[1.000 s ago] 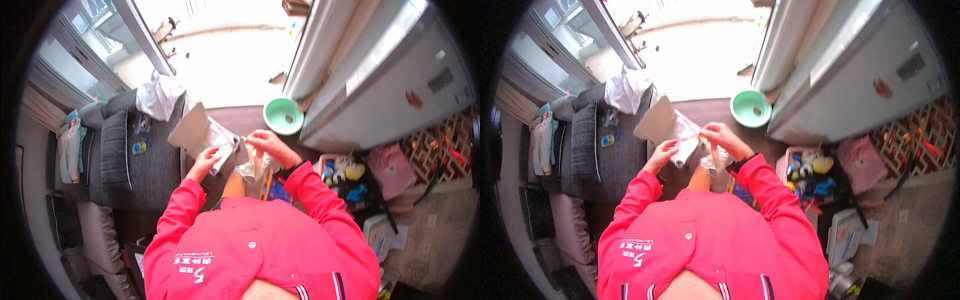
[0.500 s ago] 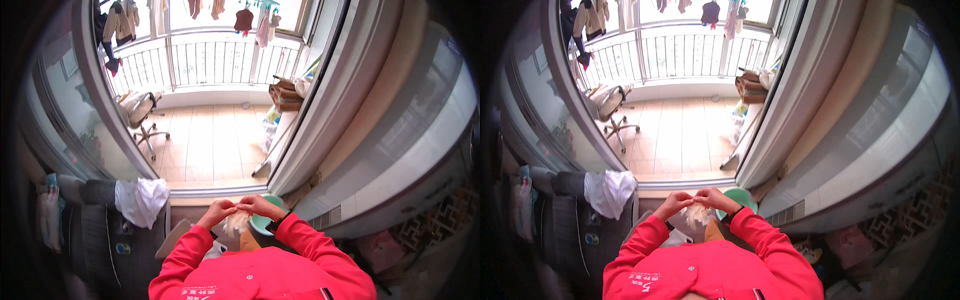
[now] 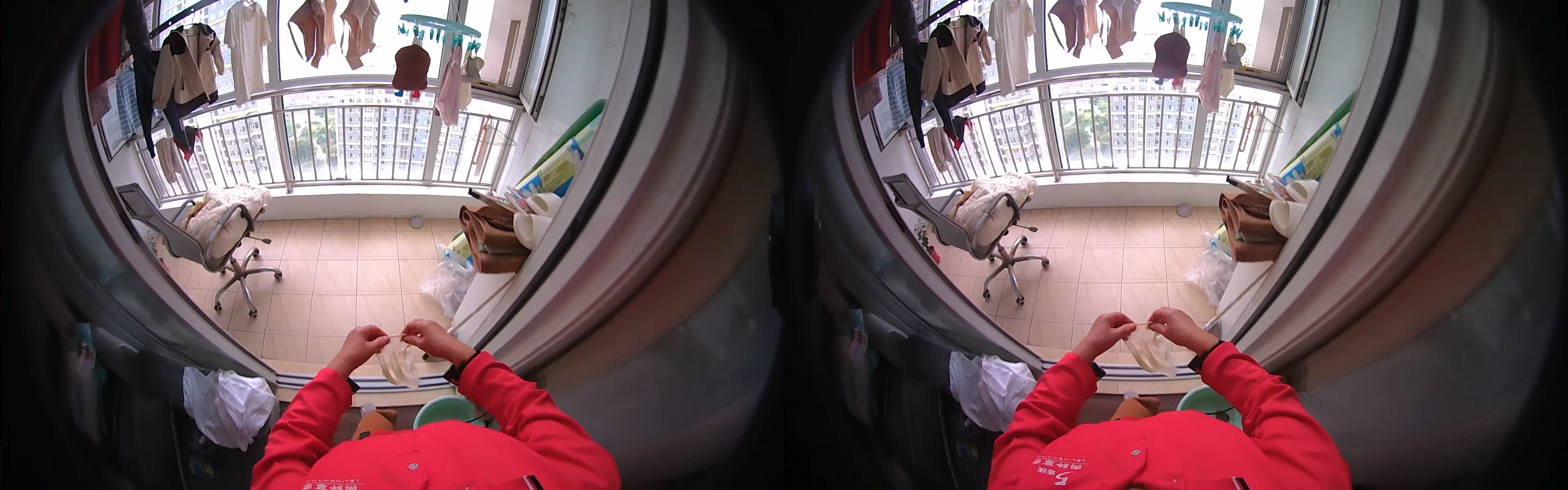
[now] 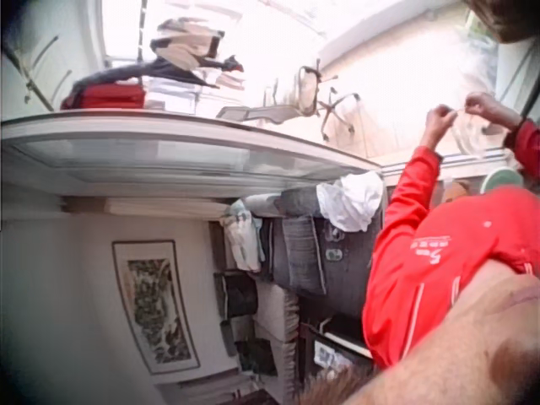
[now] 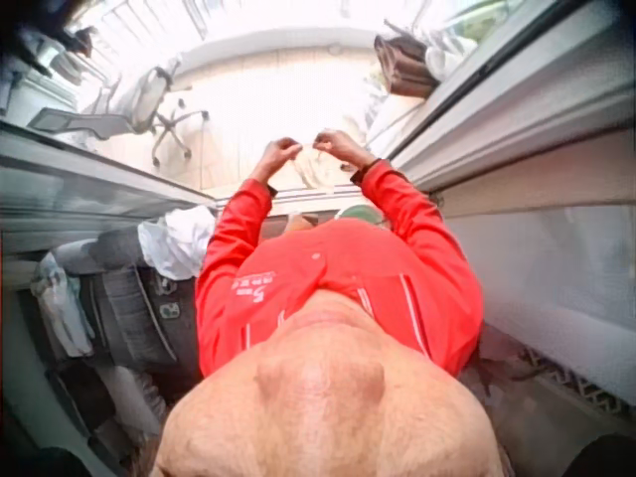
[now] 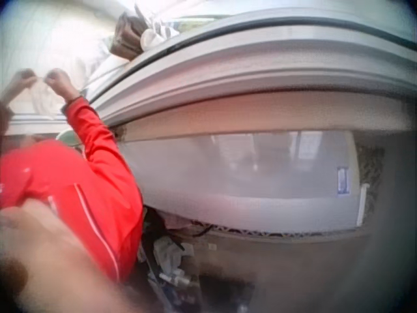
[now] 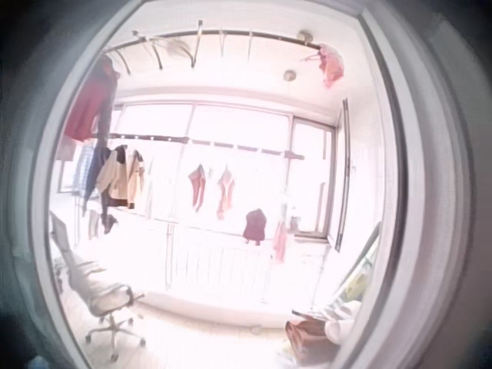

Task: The person washes a white bowl and a metal bowl in the kitchen sink, then wipes the countertop with a cloth. They rinse a cloth in the sink, wring it out, and hang it on a balcony railing.

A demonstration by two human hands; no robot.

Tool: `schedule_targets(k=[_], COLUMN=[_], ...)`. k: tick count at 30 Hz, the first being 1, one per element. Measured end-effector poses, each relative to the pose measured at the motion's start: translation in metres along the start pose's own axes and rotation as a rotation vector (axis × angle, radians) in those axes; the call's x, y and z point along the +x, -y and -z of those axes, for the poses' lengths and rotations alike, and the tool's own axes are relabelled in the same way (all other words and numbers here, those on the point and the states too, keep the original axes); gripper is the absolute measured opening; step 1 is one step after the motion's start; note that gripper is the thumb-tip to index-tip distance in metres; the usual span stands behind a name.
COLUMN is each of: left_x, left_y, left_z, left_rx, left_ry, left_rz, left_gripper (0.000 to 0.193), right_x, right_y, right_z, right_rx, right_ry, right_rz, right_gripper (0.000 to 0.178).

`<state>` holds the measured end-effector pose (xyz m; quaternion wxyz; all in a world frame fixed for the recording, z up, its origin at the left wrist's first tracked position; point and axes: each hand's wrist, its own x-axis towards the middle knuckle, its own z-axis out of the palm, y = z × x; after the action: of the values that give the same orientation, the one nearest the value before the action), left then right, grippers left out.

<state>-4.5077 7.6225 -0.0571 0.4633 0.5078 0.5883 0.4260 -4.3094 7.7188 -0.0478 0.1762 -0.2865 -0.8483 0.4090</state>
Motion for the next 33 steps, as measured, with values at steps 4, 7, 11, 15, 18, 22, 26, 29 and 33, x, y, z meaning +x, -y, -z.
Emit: schedule_targets(k=[4, 7, 11, 15, 18, 22, 26, 29, 33], left_x=[0.087, 0.155, 0.239, 0.309, 0.351, 0.403, 0.460, 0.509, 0.575], left_y=[-0.029, -0.053, -0.087, -0.099, -0.102, -0.096, -0.075, -0.055, -0.037], left_z=[0.048, 0.097, 0.172, 0.239, 0.278, 0.315, 0.349, 0.383, 0.416], left_rx=[0.026, 0.116, 0.039, 0.148, 0.131, 0.285, 0.230, 0.186, 0.402], left_ry=[0.039, 0.034, 0.004, 0.052, 0.126, 0.208, 0.249, 0.301, 0.299], left_rz=[-0.056, -0.090, -0.075, -0.095, -0.032, -0.030, 0.115, 0.173, 0.239], left_gripper=[0.026, 0.025, 0.021, 0.020, 0.027, 0.033, 0.029, 0.023, 0.018], right_x=[0.093, 0.175, 0.283, 0.376, 0.428, 0.489, 0.556, 0.599, 0.665], right_y=[-0.008, -0.008, 0.000, -0.017, -0.026, -0.020, -0.024, -0.042, -0.071], right_z=[0.039, 0.077, 0.105, 0.113, 0.127, 0.153, 0.192, 0.223, 0.268], right_rx=[0.188, 0.024, -0.183, -0.033, 0.508, 0.639, 0.506, 0.207, 0.204], right_ry=[0.075, 0.066, 0.052, 0.039, 0.041, 0.029, -0.149, -0.187, -0.244], right_rz=[-0.161, 0.002, 0.021, 0.054, 0.010, 0.048, 0.037, 0.057, 0.068], right_gripper=[0.013, 0.016, 0.020, 0.016, 0.016, 0.018, 0.016, 0.015, 0.014])
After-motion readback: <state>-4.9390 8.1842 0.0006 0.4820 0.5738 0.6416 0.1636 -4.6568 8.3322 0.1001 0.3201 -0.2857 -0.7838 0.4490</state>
